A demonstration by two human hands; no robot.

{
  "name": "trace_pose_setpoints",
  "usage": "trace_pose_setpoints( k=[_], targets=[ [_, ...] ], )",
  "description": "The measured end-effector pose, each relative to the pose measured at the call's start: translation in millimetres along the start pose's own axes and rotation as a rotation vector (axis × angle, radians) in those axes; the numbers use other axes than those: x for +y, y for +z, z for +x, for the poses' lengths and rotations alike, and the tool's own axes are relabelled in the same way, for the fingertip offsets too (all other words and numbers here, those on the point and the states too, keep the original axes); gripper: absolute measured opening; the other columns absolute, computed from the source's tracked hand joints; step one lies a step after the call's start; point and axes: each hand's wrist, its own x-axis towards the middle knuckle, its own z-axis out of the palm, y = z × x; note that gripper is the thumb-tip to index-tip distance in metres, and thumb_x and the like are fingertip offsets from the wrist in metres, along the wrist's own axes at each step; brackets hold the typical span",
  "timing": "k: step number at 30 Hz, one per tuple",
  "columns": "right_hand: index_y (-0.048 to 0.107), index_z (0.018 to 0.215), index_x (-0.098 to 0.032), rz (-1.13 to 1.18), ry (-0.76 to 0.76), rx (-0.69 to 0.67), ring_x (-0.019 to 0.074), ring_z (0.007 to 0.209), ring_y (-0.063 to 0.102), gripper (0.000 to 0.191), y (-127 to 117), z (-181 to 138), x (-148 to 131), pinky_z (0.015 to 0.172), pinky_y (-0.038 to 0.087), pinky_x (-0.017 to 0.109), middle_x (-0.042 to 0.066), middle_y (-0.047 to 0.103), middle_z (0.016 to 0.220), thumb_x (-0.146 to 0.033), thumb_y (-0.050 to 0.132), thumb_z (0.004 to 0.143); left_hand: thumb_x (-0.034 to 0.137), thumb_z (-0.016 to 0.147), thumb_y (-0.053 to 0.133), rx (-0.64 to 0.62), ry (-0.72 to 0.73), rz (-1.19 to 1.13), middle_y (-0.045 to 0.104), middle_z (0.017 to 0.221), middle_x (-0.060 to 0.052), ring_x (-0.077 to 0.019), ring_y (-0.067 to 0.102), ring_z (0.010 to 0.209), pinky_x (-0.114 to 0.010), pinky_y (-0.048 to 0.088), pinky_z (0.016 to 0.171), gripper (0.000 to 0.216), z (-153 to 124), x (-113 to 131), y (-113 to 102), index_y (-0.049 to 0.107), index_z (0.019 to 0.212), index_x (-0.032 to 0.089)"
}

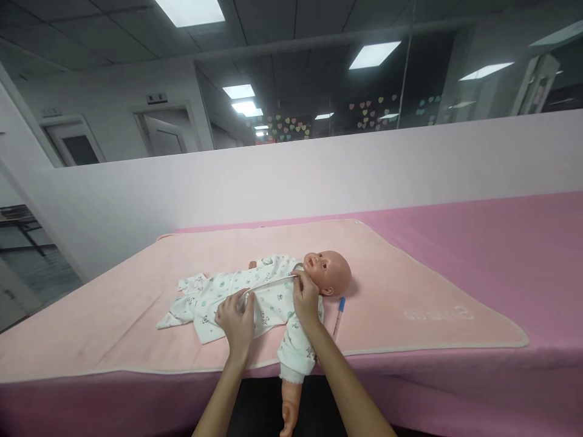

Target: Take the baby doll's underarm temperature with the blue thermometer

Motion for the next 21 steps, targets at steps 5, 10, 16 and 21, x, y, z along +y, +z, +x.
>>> trace_pose_setpoints(
  k=[5, 10, 16, 21],
  targets=[
    [0.060, 0.083, -0.017, 0.003, -0.002, -0.001, 0.0171, 0.080, 0.057, 0.022, -1, 0, -1, 0.074, 0.042, 0.027, 0.004, 0.064, 0.084, -0.020, 0.038, 0.080, 0.041, 0.080, 0.048, 0.010, -0.033, -0.020, 0.060, 0.078, -0.003, -0.0226, 0.049, 0.088, -0.039, 0.028, 0.085, 0.024, 0, 0, -1, 0.065, 0.083, 0.024],
    [0.060, 0.085, -0.017, -0.060, -0.051, 0.001, 0.0177, 0.082, 0.058, 0.024, 2, -1, 3, 0.075, 0.044, 0.029, 0.005, 0.064, 0.085, -0.018, 0.036, 0.081, 0.036, 0.080, 0.047, 0.049, -0.052, -0.046, 0.060, 0.081, -0.004, -0.0238, 0.049, 0.089, -0.042, 0.028, 0.086, 0.022, -1, 2, -6, 0.065, 0.084, 0.024],
    [0.059, 0.096, -0.016, -0.233, -0.195, 0.017, 0.0199, 0.101, 0.054, 0.031, 1, -2, 1, 0.087, 0.043, 0.035, 0.011, 0.060, 0.102, -0.014, 0.031, 0.083, 0.017, 0.081, 0.040, 0.188, 0.107, 0.028, 0.056, 0.086, -0.007, -0.0232, 0.047, 0.093, -0.044, 0.026, 0.090, 0.026, 4, 26, -9, 0.065, 0.084, 0.022],
    [0.056, 0.103, -0.016, -0.367, -0.193, 0.030, 0.0192, 0.103, 0.052, 0.029, -42, -23, -10, 0.086, 0.042, 0.034, 0.010, 0.058, 0.107, -0.015, 0.035, 0.082, 0.022, 0.081, 0.042, -0.056, 0.325, -0.216, 0.057, 0.087, -0.005, -0.0197, 0.051, 0.092, -0.035, 0.036, 0.087, 0.022, 39, 46, 12, 0.062, 0.091, 0.021]
  ],
)
